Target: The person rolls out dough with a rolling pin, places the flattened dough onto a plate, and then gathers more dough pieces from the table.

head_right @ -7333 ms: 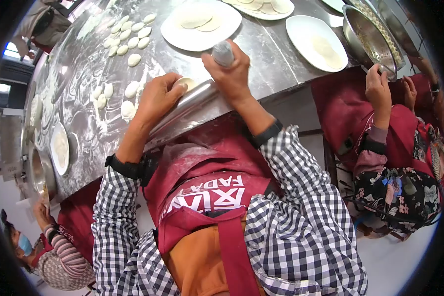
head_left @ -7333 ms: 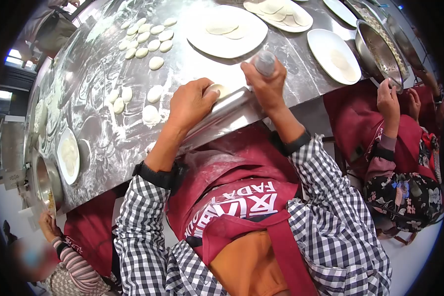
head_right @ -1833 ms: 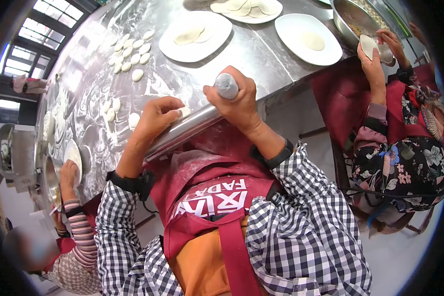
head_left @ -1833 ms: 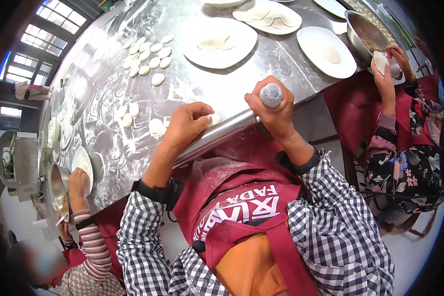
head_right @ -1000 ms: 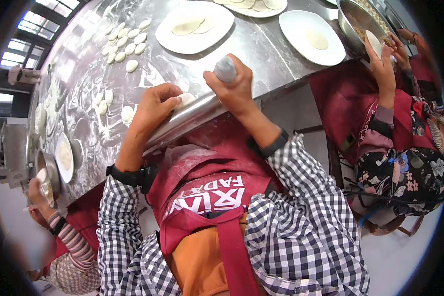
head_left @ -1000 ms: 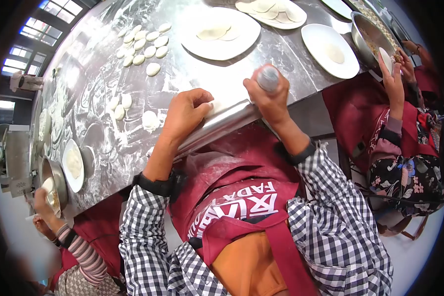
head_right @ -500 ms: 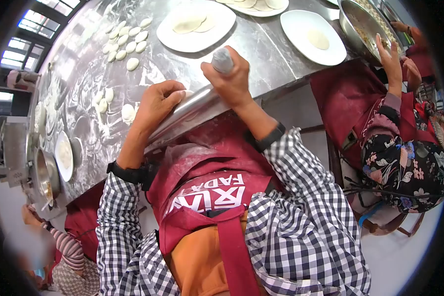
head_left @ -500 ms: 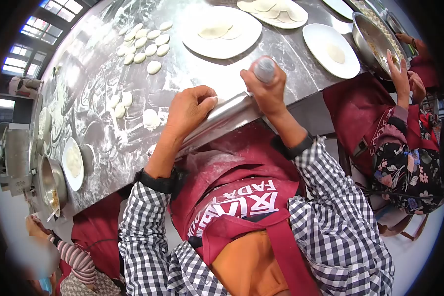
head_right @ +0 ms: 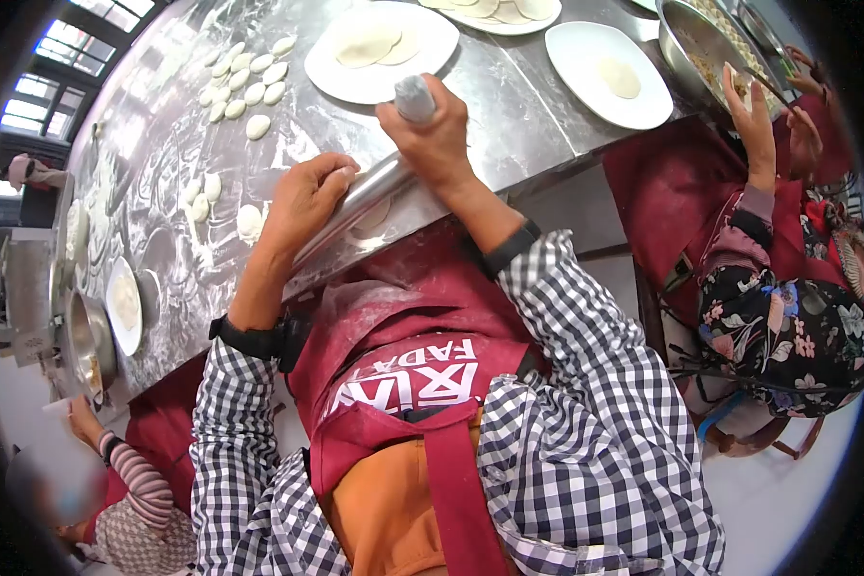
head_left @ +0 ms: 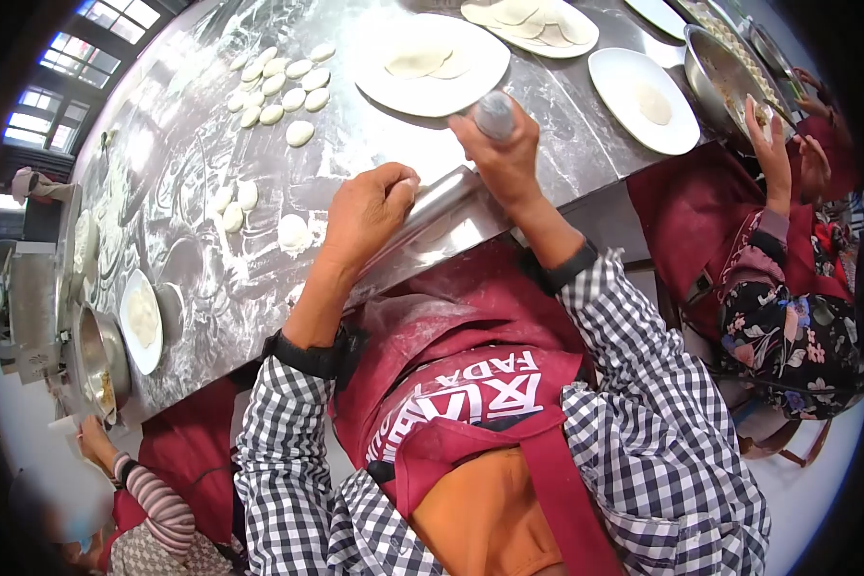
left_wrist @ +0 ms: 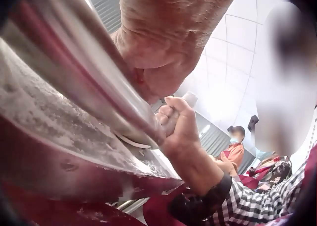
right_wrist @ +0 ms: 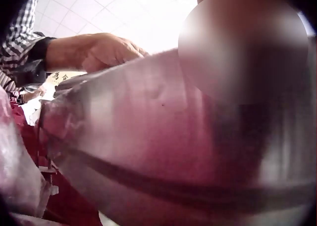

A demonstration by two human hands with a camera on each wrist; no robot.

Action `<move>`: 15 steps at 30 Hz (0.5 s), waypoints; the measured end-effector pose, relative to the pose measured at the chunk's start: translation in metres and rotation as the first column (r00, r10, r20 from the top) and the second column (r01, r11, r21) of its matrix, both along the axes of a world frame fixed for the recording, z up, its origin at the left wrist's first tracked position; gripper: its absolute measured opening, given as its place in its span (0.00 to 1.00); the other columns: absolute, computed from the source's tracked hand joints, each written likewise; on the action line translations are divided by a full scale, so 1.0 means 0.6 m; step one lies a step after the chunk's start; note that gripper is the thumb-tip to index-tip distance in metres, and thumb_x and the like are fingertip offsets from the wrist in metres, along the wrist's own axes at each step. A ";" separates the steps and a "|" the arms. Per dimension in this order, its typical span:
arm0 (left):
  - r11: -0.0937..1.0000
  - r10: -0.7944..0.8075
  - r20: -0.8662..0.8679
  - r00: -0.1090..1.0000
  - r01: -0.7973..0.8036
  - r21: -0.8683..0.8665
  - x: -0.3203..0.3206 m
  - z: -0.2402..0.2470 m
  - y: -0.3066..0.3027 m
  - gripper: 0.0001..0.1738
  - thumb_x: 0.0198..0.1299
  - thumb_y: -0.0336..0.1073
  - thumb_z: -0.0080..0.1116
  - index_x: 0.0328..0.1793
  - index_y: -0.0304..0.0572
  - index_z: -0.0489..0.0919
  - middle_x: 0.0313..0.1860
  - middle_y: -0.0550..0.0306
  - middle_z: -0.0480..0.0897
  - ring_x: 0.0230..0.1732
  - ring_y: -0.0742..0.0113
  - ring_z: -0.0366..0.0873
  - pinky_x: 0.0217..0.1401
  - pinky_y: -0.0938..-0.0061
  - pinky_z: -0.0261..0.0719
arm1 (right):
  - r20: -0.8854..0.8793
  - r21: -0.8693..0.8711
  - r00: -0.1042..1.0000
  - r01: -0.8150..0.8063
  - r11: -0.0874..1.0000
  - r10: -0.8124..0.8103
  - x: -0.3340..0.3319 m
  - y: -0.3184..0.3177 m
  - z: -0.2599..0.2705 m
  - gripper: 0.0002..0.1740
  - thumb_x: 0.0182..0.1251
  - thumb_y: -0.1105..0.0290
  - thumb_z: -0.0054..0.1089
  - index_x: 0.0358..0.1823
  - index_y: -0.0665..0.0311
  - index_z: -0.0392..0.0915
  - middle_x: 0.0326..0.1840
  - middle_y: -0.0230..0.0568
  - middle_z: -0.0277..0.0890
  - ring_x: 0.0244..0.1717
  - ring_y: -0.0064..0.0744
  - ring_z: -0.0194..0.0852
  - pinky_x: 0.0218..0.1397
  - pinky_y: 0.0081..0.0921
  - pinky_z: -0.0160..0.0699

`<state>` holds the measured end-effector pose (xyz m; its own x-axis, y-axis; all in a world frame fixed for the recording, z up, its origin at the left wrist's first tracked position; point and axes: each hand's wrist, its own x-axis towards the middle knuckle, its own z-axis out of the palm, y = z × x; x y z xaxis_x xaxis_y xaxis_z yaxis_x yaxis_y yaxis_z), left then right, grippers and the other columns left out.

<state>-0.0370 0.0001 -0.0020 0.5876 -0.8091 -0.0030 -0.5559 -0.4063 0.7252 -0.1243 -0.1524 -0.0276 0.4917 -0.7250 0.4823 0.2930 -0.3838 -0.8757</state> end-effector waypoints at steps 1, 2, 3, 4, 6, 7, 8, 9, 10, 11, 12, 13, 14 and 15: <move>1.000 -0.014 -0.002 1.000 0.014 0.007 -0.002 -0.001 0.004 0.12 0.54 0.40 0.53 0.38 0.43 0.82 0.29 0.49 0.82 0.32 0.51 0.79 0.38 0.65 0.75 | -0.015 0.029 1.000 0.000 1.000 0.001 -0.021 0.007 0.007 0.10 0.47 0.72 0.65 0.23 0.65 0.70 0.18 0.32 0.71 0.20 0.20 0.67 0.25 0.23 0.69; 0.999 -0.030 -0.007 1.000 0.031 0.020 -0.004 -0.005 0.011 0.12 0.53 0.40 0.53 0.38 0.44 0.82 0.29 0.49 0.82 0.32 0.51 0.79 0.38 0.65 0.75 | -0.047 0.070 0.998 -0.029 0.997 0.032 -0.041 0.008 -0.002 0.10 0.47 0.73 0.65 0.23 0.65 0.70 0.17 0.31 0.70 0.20 0.19 0.67 0.26 0.22 0.69; 0.998 -0.061 0.069 0.996 0.059 0.031 -0.002 -0.008 0.018 0.12 0.53 0.38 0.54 0.39 0.42 0.82 0.28 0.50 0.82 0.31 0.55 0.80 0.38 0.68 0.76 | -0.049 0.092 0.998 -0.032 0.995 0.037 -0.064 0.017 -0.002 0.10 0.47 0.74 0.65 0.23 0.65 0.69 0.17 0.31 0.70 0.20 0.19 0.67 0.26 0.22 0.69; 1.000 -0.031 -0.004 1.000 0.031 0.007 0.004 -0.014 0.024 0.12 0.53 0.37 0.54 0.39 0.40 0.82 0.28 0.50 0.82 0.31 0.57 0.80 0.37 0.69 0.76 | -0.047 0.110 0.998 -0.036 0.993 0.041 -0.084 0.025 0.001 0.10 0.47 0.75 0.65 0.22 0.65 0.69 0.17 0.31 0.69 0.20 0.18 0.66 0.25 0.21 0.68; 0.999 0.024 -0.144 0.989 -0.029 -0.037 0.020 -0.027 0.035 0.12 0.52 0.35 0.55 0.40 0.38 0.81 0.27 0.50 0.82 0.30 0.61 0.80 0.37 0.72 0.76 | -0.047 0.117 0.997 -0.050 0.992 0.056 -0.109 0.038 0.007 0.11 0.47 0.75 0.65 0.22 0.65 0.68 0.16 0.31 0.69 0.20 0.18 0.66 0.25 0.21 0.68; 0.998 0.006 -0.295 0.955 -0.024 -0.059 0.029 -0.027 0.039 0.12 0.52 0.33 0.55 0.40 0.35 0.80 0.26 0.50 0.82 0.29 0.66 0.80 0.36 0.74 0.75 | -0.046 0.122 0.997 -0.057 0.991 0.063 -0.115 0.041 0.008 0.11 0.47 0.75 0.65 0.22 0.64 0.68 0.16 0.31 0.68 0.19 0.18 0.65 0.25 0.21 0.68; 0.999 -0.028 -0.273 0.962 0.014 -0.051 0.029 -0.029 0.039 0.12 0.52 0.33 0.55 0.40 0.35 0.80 0.26 0.50 0.82 0.29 0.66 0.80 0.36 0.74 0.75 | -0.049 0.120 0.997 -0.048 0.992 0.054 -0.108 0.037 0.006 0.11 0.47 0.75 0.65 0.21 0.65 0.68 0.16 0.31 0.68 0.19 0.19 0.65 0.25 0.22 0.68; 0.998 -0.061 -0.252 0.966 0.052 -0.043 0.023 -0.024 0.038 0.11 0.53 0.33 0.54 0.40 0.35 0.80 0.26 0.50 0.82 0.29 0.66 0.80 0.36 0.74 0.75 | -0.052 0.119 0.998 -0.040 0.992 0.047 -0.094 0.030 0.003 0.11 0.47 0.75 0.65 0.21 0.65 0.68 0.16 0.31 0.68 0.19 0.19 0.65 0.25 0.22 0.68; 0.996 -0.091 -0.231 0.969 0.086 -0.032 0.013 -0.015 0.037 0.11 0.53 0.34 0.54 0.39 0.35 0.80 0.26 0.50 0.82 0.29 0.67 0.80 0.36 0.74 0.75 | -0.056 0.120 0.998 -0.035 0.992 0.042 -0.076 0.023 0.000 0.11 0.47 0.75 0.65 0.21 0.65 0.68 0.16 0.32 0.68 0.19 0.19 0.65 0.25 0.22 0.67; 0.998 -0.062 -0.166 0.984 0.060 -0.014 -0.001 0.000 0.030 0.12 0.54 0.35 0.52 0.39 0.35 0.80 0.27 0.48 0.82 0.29 0.62 0.80 0.37 0.72 0.75 | -0.071 0.063 0.997 -0.012 0.998 0.017 -0.051 0.012 -0.001 0.11 0.47 0.73 0.64 0.22 0.65 0.68 0.16 0.32 0.68 0.19 0.20 0.64 0.24 0.23 0.67; 0.999 -0.039 -0.115 0.993 0.036 -0.026 -0.004 0.005 0.022 0.12 0.54 0.36 0.52 0.39 0.36 0.80 0.27 0.48 0.82 0.30 0.59 0.80 0.38 0.71 0.75 | -0.018 0.032 1.000 0.005 0.999 -0.005 -0.024 0.008 0.005 0.12 0.48 0.72 0.64 0.22 0.65 0.67 0.16 0.33 0.68 0.19 0.21 0.63 0.24 0.23 0.67; 0.999 -0.017 -0.066 0.998 0.015 -0.036 -0.003 0.007 0.013 0.13 0.55 0.37 0.51 0.39 0.36 0.80 0.27 0.47 0.82 0.30 0.57 0.80 0.38 0.69 0.75 | -0.011 0.000 1.000 0.014 1.000 -0.014 -0.002 0.003 0.007 0.11 0.48 0.72 0.64 0.22 0.65 0.68 0.16 0.33 0.68 0.19 0.21 0.64 0.24 0.24 0.67; 0.999 0.004 -0.019 1.000 -0.005 -0.046 -0.001 0.008 0.006 0.13 0.55 0.38 0.51 0.38 0.36 0.80 0.28 0.46 0.81 0.30 0.55 0.80 0.38 0.68 0.75 | -0.007 -0.032 1.000 0.024 0.999 -0.024 0.014 -0.001 0.008 0.11 0.48 0.72 0.64 0.22 0.65 0.68 0.17 0.33 0.69 0.19 0.21 0.64 0.25 0.24 0.67; 0.999 0.023 -0.037 0.999 -0.025 -0.045 0.001 0.003 0.001 0.14 0.55 0.39 0.49 0.38 0.38 0.81 0.28 0.45 0.81 0.31 0.50 0.79 0.39 0.66 0.75 | -0.004 -0.038 1.000 0.030 0.999 -0.030 0.022 -0.002 0.009 0.11 0.48 0.72 0.64 0.23 0.65 0.69 0.17 0.34 0.69 0.19 0.22 0.65 0.25 0.24 0.68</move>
